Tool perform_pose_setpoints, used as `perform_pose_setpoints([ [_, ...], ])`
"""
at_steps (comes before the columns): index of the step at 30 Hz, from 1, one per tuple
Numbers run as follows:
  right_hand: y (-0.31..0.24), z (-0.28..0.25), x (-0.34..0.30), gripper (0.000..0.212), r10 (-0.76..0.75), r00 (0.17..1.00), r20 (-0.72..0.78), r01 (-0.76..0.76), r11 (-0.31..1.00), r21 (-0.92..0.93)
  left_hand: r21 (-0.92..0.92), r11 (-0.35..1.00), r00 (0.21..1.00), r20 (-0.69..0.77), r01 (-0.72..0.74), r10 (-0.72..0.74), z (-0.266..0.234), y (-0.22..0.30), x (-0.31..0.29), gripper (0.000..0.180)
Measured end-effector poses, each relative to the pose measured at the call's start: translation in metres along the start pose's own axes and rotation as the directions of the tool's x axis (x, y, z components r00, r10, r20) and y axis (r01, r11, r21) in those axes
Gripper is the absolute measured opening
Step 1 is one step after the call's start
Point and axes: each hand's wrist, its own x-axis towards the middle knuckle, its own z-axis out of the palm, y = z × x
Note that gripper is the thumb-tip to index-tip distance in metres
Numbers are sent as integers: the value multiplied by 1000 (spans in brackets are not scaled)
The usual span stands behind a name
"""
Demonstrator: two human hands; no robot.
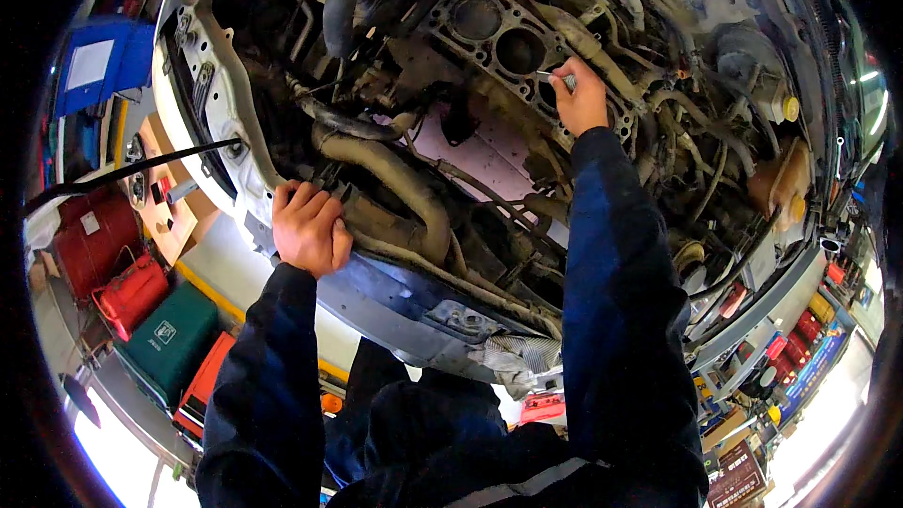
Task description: The person cleans the exposed engine block surface using a small metal tool and a cloth. They scrape and wipe the cylinder head area, then handle a small metal part before continuing to clean the engine block with the tool and cloth.
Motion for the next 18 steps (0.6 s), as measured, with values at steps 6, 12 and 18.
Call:
perform_pose_setpoints([
  [6, -11, 13, 12, 18, -201, 980, 9, 201, 978, -52, 36, 999, 1000, -18, -3, 4, 0, -7, 10, 12],
  [12, 8, -2, 10, 17, -109, 994, -11, 108, 993, -42, 13, 1000, 1000, -25, -16, 16, -2, 2, 8, 13],
  [18, -11, 4, -4, 16, -112, 990, 81, 110, 994, 20, 15, 1000, 1000, 8, 1, -1, -4, 4, 4, 12],
])
